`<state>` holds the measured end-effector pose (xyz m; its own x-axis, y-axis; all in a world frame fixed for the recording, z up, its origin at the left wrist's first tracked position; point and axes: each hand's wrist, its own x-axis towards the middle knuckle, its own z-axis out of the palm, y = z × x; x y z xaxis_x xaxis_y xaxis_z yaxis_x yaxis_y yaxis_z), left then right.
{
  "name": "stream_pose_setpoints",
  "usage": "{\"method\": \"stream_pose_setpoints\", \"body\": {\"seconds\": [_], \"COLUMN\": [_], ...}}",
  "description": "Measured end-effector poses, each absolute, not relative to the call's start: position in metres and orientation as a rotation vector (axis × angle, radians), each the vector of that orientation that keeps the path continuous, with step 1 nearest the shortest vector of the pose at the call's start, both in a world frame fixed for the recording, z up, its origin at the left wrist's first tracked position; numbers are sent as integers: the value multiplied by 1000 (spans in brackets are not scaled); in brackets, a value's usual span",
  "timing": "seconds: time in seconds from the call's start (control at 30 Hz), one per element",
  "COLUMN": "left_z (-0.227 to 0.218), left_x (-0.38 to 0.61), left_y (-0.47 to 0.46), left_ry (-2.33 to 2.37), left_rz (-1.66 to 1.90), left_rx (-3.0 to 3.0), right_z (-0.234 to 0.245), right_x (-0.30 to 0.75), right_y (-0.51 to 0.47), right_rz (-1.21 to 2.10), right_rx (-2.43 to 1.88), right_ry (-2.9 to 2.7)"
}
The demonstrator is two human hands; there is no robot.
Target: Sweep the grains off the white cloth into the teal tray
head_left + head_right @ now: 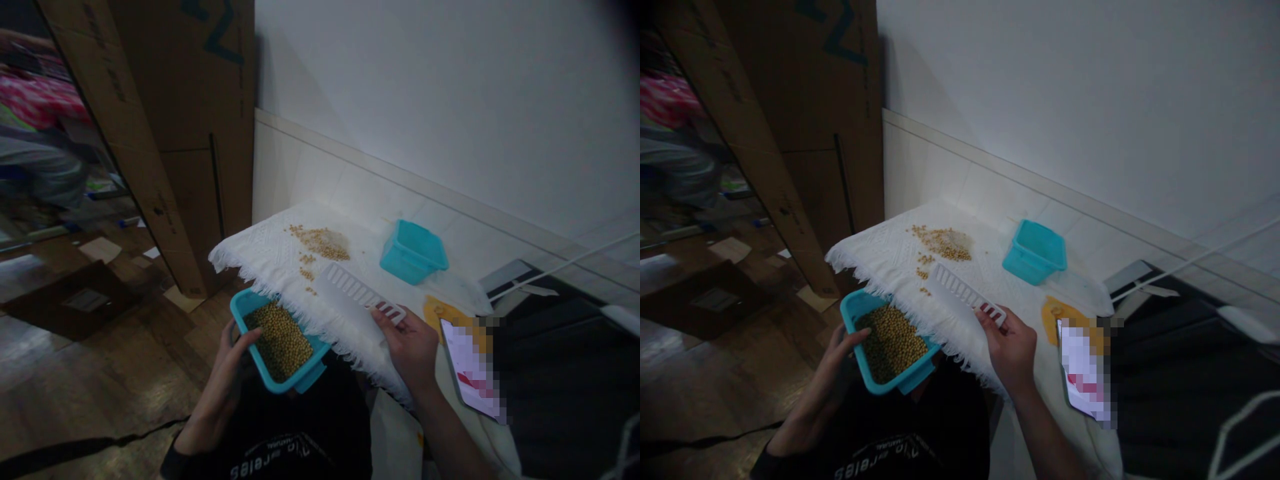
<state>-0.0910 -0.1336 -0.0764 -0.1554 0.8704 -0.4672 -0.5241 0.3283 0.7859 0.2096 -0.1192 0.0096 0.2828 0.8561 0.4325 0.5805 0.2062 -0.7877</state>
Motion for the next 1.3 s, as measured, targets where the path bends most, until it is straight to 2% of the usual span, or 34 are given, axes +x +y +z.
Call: {"method": "stream_pose_setpoints", "body": {"seconds": [0.3,0.9,1.3], "left_z": [-70,-70,-68], "left_x": [-90,-91,-89], "left_y": [-134,-134,-134], "left_ry": [1235,1245,1225], "left_rz": [1265,1271,1287], "left_rx": [373,371,354], "right_z": [17,10,8], "right_x": [184,169,184], "right_y": [-109,-131,-112], "right_rz": [300,38,-29], "right_rx": [-1406,-1363,-1440], "right_ry": [-1431,-1627,-1414]}}
